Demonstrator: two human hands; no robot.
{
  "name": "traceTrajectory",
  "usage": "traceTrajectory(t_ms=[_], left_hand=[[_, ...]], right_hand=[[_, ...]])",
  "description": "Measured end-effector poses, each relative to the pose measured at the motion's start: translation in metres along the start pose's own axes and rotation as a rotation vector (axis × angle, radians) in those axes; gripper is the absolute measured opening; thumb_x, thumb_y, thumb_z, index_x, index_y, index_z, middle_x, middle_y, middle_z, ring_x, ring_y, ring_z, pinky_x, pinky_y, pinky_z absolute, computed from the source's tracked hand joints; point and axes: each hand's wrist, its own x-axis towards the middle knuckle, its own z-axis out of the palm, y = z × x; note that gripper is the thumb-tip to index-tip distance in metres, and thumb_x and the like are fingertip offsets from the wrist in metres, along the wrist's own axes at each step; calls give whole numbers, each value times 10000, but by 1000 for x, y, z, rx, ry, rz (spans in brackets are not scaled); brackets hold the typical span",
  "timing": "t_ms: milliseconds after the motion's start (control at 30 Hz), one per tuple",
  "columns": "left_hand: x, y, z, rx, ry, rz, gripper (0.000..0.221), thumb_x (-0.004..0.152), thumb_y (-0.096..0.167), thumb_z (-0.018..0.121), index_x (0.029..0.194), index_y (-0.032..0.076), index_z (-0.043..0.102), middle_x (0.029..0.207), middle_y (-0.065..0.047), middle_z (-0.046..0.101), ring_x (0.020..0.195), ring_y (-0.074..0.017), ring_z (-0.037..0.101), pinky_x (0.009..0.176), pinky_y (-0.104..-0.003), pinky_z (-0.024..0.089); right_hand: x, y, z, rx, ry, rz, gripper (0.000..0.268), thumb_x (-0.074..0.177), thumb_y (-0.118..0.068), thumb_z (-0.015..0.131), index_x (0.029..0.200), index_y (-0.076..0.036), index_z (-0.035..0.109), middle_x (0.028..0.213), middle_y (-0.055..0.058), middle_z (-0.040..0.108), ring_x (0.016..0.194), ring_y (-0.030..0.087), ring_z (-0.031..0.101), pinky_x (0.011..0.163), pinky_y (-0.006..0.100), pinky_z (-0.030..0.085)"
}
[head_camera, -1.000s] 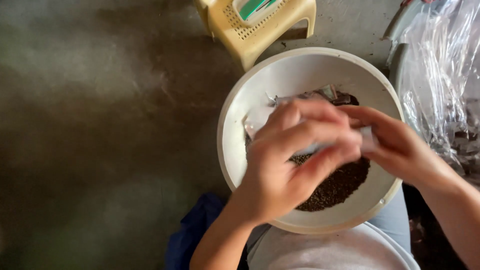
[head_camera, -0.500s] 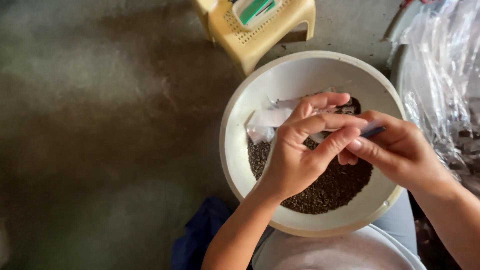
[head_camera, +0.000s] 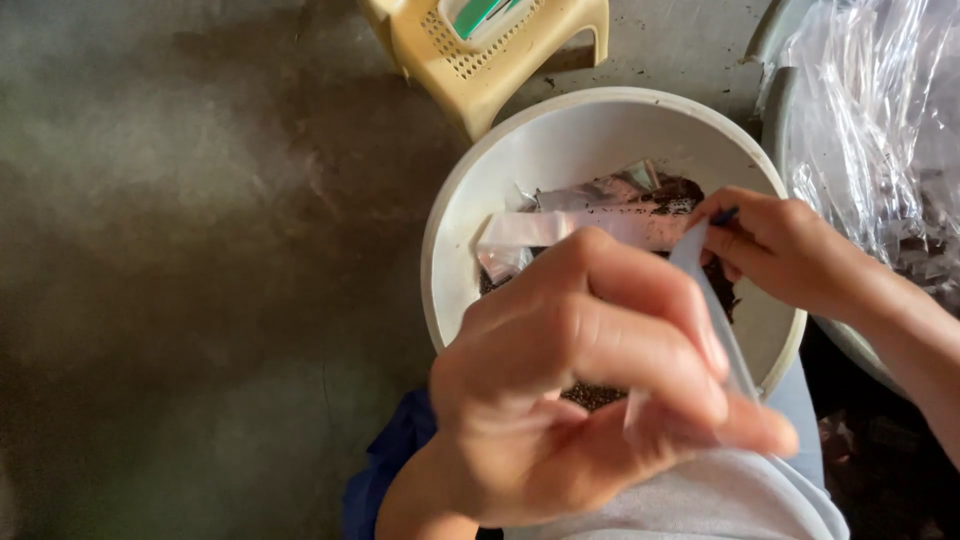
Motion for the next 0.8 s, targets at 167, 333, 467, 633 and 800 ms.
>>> traceTrajectory(t_ms=[167,333,467,633,800], left_hand=[[1,-36,-9,103,-46,-43,317,921,85,776,1003,153,477,941,-49,676,901,-172,718,906,-315,613],[-28,-95,-4,212,46,-223,259,847,165,817,867,155,559,898,-1,684,868,-108,666,898,-257,546],[-36,-120,10,230,37,-267,223,841,132,828,879,119,608,935,-29,715,896,-121,704,902,-261,582],[-25,-129,24,286,77,-240,315,817,210,844,1042,127,640,967,14,699,871,-105,652,844,-247,560],[5,-98,14,249,32,-115,259,930,112,768,1121,101,593,1003,-47,711,923,-148,698,903,-264,600]], right_hand=[[17,36,48,-167,-107,121,260,1017,-299,540,915,-103,678,725,63,792,605,186,732,656,342,568],[-10,11,18,609,11,112,329,1110,-169,492,937,85,611,729,219,692,530,311,622,500,389,509],[-52,-35,-21,833,199,33,298,1142,-155,449,1018,99,542,839,282,629,574,344,561,501,397,448],[-55,-5,-35,148,128,-600,195,1000,-169,507,1020,-57,665,816,13,779,640,79,825,567,150,724],[-36,54,-29,509,415,-718,408,1131,-393,399,909,-116,601,1107,72,678,944,175,732,889,269,611]])
